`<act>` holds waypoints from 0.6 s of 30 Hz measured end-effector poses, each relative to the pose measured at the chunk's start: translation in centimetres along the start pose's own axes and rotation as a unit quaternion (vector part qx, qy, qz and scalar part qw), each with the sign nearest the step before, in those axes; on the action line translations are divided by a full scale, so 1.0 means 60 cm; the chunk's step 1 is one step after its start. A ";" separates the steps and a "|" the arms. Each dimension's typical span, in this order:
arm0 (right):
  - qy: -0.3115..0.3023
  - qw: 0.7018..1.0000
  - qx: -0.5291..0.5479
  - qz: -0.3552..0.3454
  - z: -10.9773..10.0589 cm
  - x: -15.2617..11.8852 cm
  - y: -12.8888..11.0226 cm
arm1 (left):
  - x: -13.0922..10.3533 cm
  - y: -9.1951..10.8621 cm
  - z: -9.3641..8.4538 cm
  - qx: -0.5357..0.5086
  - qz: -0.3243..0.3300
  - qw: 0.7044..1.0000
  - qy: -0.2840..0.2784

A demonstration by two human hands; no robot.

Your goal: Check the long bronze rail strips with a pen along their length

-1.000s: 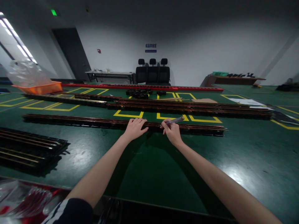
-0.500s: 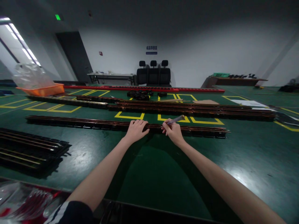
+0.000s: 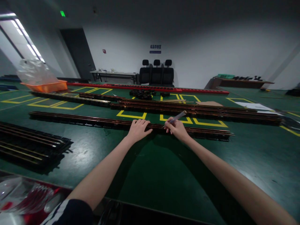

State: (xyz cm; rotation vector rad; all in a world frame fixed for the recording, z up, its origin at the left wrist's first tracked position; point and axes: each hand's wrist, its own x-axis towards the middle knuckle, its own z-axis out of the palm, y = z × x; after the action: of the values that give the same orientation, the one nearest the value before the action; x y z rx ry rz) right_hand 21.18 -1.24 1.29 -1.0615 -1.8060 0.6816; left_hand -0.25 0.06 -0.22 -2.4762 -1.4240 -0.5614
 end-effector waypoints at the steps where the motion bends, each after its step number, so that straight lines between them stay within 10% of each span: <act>1: 0.016 1.000 -0.006 -0.009 0.003 -0.004 0.004 | 0.000 0.000 0.000 0.002 -0.001 1.000 0.000; 18: 0.134 0.989 0.006 -0.059 0.021 -0.027 0.014 | 0.001 0.002 -0.004 -0.001 -0.007 1.000 -0.011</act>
State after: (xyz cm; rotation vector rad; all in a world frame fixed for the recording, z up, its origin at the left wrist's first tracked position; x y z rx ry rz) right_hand 20.70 -2.30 -0.61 -0.9799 -1.6145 0.4551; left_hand -0.17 -0.03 0.05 -2.4820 -1.4515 -0.5414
